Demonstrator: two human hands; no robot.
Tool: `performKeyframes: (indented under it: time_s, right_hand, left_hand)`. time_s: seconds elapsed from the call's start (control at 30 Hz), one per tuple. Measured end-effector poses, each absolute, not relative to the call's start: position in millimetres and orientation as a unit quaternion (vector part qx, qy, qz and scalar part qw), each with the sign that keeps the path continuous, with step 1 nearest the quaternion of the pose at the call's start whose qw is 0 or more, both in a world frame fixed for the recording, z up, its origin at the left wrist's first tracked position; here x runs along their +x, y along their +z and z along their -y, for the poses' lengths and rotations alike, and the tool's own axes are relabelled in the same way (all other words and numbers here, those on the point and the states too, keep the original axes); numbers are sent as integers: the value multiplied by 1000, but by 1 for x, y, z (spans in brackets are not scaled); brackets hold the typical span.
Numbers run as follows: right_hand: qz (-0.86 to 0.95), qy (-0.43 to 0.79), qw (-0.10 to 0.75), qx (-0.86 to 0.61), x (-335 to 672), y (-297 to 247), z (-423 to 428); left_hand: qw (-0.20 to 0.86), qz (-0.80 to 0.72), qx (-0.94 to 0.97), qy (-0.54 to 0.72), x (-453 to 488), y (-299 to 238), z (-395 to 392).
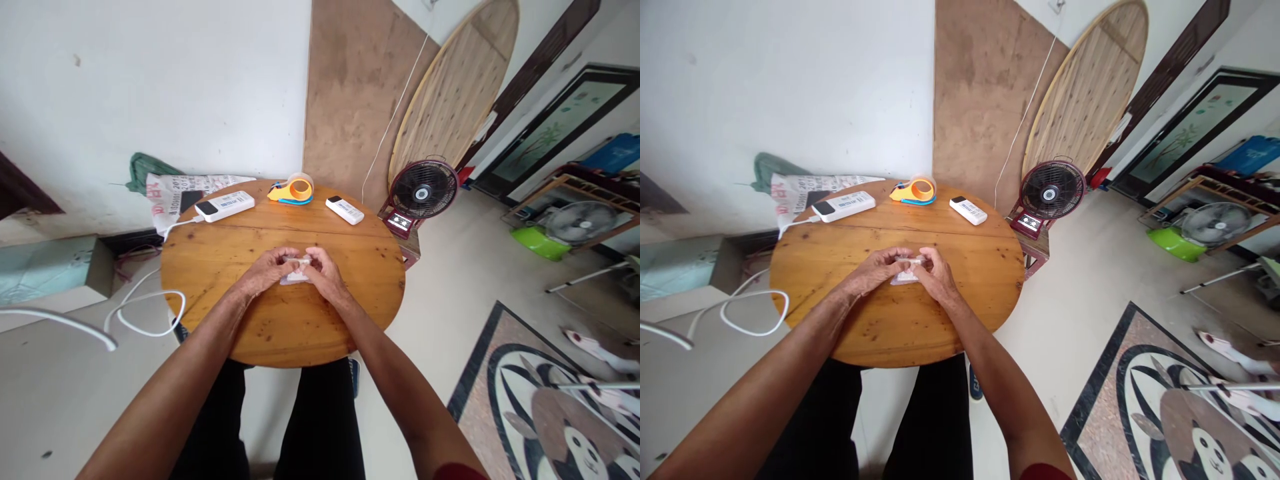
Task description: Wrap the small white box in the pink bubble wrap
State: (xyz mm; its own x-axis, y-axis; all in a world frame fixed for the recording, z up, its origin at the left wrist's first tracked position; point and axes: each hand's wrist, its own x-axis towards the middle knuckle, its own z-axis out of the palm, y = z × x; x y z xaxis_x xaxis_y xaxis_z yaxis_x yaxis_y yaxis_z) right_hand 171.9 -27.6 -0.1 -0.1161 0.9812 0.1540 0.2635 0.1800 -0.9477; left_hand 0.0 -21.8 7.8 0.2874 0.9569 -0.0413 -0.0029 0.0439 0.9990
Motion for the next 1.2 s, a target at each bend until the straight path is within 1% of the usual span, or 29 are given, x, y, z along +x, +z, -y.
performKeyframes:
  time_s: [0.2,0.4,0.57,0.77,0.83,0.93,1.0,1.1,1.2]
  right_hand:
    - [626,402,438,-505,173,1,28]
    - [627,432,420,-494,174,11,29]
    - [664,371,399,-513,177,8,29]
    - [727,282,421,-463,176,8,31]
    - [738,277,411,-459,175,9,31]
    - [731,304,388,-472,175,9,29]
    - [708,330,399,-481,177,8,28]
    - [665,361,447,-476,179,4,28]
    - [669,343,488,-444,180,1,28]
  left_hand:
    - [571,-448,532,436,3,12,25]
    - [553,-496,533,405,3,18,28]
    - [517,-505,566,397,4,14,25]
    - [532,-472,561,423,8,14,24]
    - [537,-468,558,426,9,15,24]
    - [533,-474,556,426,9,15,25]
    - [528,-480,554,428,10,15,26]
    - [528,-481,541,445,10,15,28]
    - [532,-480,526,459,11,14,28]
